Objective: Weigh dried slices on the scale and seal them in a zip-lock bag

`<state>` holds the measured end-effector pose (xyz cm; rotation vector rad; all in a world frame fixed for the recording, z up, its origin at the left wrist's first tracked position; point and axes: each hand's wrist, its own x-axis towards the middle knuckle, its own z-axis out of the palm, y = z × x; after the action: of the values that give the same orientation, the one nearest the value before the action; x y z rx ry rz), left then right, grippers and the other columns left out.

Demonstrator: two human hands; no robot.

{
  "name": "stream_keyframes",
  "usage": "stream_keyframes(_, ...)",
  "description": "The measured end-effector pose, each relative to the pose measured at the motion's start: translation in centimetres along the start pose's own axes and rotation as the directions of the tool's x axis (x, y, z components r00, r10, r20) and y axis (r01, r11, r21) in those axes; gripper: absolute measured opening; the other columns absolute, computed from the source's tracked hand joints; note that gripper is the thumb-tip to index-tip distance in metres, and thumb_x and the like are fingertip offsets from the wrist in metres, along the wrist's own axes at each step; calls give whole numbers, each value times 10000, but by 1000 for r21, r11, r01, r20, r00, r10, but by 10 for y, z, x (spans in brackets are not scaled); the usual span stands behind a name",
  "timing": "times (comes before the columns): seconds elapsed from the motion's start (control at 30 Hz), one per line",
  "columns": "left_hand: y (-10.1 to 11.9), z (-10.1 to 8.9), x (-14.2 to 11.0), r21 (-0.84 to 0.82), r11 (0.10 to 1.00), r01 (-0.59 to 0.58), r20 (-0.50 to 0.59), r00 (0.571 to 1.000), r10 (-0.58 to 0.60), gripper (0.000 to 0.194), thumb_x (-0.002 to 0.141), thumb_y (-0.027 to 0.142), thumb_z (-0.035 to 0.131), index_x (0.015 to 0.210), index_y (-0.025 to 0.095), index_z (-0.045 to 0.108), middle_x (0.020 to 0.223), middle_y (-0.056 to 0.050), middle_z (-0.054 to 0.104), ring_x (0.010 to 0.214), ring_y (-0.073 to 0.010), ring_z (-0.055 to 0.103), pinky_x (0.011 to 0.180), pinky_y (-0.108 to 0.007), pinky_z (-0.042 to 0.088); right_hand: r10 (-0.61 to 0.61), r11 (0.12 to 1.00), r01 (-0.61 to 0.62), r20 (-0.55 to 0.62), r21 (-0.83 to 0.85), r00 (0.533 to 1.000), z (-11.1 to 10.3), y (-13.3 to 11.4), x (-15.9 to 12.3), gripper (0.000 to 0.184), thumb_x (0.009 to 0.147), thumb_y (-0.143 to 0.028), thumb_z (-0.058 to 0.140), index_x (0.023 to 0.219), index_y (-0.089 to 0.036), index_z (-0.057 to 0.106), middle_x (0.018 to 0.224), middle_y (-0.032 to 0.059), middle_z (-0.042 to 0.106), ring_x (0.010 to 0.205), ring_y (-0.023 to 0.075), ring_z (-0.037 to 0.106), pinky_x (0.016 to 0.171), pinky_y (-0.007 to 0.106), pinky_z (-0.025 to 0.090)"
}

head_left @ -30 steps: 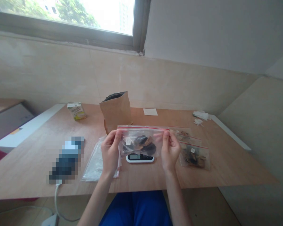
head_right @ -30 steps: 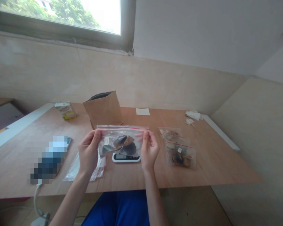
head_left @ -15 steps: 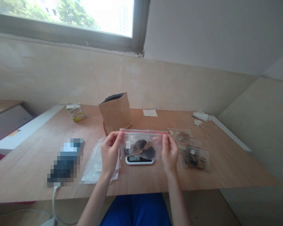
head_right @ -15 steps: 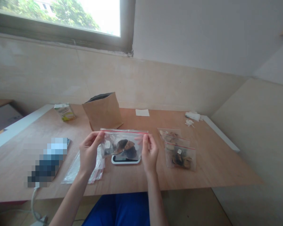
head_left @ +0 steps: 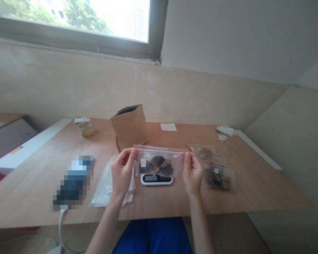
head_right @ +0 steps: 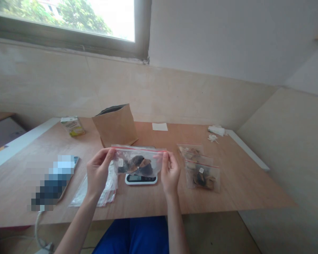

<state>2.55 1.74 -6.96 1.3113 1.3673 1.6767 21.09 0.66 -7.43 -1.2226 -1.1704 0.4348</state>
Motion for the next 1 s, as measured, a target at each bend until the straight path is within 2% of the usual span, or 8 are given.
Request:
stream_keyframes(0.1, 2, -1, 1, 41, 999, -22, 17, 1000, 21, 259, 798, 420, 570, 808, 173, 647, 687, -7, 644, 634, -126, 574, 573, -212, 430, -27, 1000, 27, -14, 0, 1000, 0, 2, 0, 348, 892, -447, 442, 776, -163, 605, 743, 52, 708, 655, 154, 627, 661, 270, 487)
stream_keyframes(0.27, 2, 1, 0, 21, 999, -49, 15, 999, 48, 231, 802, 405, 573, 790, 178, 616, 714, -5, 637, 671, -123, 584, 614, -214, 447, -26, 999, 28, -49, 36, 998, 5, 5, 0, 332, 891, -427, 449, 774, -161, 609, 746, 52, 706, 712, 167, 643, 698, 276, 483)
stream_keyframes(0.4, 2, 7, -4, -51, 999, -12, 19, 1000, 13, 240, 809, 413, 563, 784, 177, 605, 708, -5, 629, 668, -116, 583, 614, -208, 453, -13, 999, 17, -83, 49, 996, 9, 6, -1, 378, 900, -441, 416, 739, -155, 605, 717, 50, 691, 656, 156, 625, 657, 267, 479)
stream_keyframes(0.57, 2, 14, -8, -195, 978, 68, 19, 998, -66, 261, 829, 426, 531, 770, 175, 571, 683, 4, 600, 626, -102, 561, 568, -190, 436, -29, 997, 29, -12, 73, 1000, 12, 10, -2, 276, 841, -431, 523, 827, -164, 589, 764, 36, 678, 682, 152, 625, 642, 257, 487)
stream_keyframes(0.77, 1, 13, -7, -269, 958, 102, 111, 991, -74, 226, 749, 383, 643, 759, 167, 575, 708, 10, 596, 647, -95, 540, 590, -179, 419, -3, 988, 5, -13, 152, 1000, 15, 5, -1, 205, 808, -375, 583, 785, -172, 577, 730, 17, 666, 655, 135, 609, 645, 258, 493)
stream_keyframes(1.0, -3, 7, -3, -275, 940, 201, 227, 964, -140, 214, 740, 365, 647, 732, 154, 613, 678, 16, 592, 630, -89, 524, 592, -183, 399, 30, 983, -25, -25, 182, 999, 13, 3, 0, 191, 763, -359, 632, 739, -172, 603, 691, 2, 640, 665, 139, 606, 657, 268, 498)
